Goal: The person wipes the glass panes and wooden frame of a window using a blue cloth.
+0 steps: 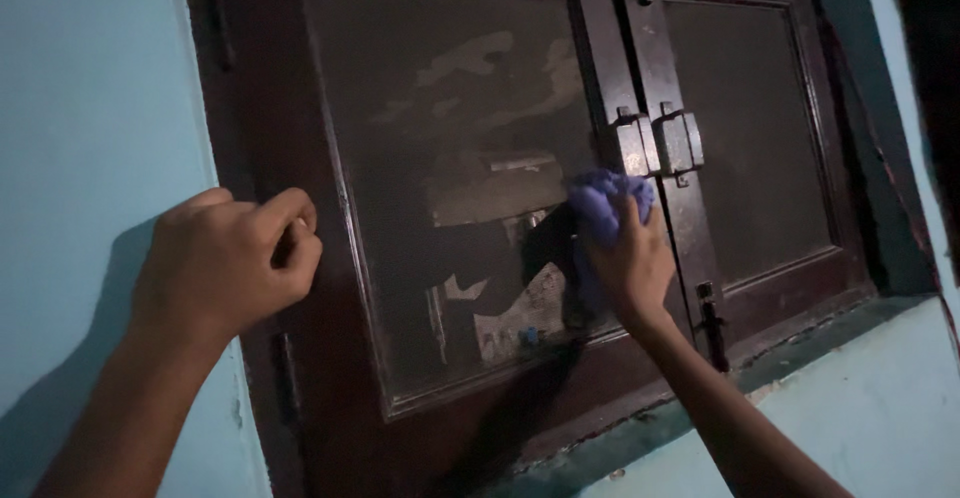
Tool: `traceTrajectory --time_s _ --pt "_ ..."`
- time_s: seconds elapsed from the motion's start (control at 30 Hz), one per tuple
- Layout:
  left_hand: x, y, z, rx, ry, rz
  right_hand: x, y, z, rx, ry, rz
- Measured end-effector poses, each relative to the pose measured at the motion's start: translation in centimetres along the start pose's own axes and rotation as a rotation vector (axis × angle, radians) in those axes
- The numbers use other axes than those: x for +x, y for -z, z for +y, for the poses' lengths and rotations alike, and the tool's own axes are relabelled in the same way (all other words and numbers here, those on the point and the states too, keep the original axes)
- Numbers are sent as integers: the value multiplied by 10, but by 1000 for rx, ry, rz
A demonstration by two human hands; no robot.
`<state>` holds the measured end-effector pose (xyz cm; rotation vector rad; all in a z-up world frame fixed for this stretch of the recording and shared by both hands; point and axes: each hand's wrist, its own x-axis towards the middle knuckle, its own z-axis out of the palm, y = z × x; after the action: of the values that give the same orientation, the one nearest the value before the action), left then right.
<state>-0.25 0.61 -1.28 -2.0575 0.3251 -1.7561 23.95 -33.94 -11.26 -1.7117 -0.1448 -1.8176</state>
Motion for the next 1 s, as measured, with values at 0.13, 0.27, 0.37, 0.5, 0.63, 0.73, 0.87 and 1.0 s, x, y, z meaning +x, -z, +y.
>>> traceTrajectory --time_s 0.13,0.27,0.37,0.5,0.63,0.73,0.87,1.0 --pt "0 -2 -1 44 -28 6 -27 21 6 -14 -34 -50" --pt "-1 1 -1 -24 -19 12 -27 27 -2 -79 -26 -14" --pt "0 1 0 -49 -10 23 1 20 -16 -21 -1 -136" --pt "6 0 -1 -33 32 -12 55 4 -43 -23 37 -130" --pt "7 -1 -2 -76 29 37 100 -1 -70 19 -38 -122" --pt "6 -2 -2 -79 12 93 112 -4 -106 0 14 -140" --pt "4 -1 -1 -82 37 75 99 0 -167 102 25 -381" --pt "2 -1 0 -84 -6 139 73 16 -211 193 290 -470"
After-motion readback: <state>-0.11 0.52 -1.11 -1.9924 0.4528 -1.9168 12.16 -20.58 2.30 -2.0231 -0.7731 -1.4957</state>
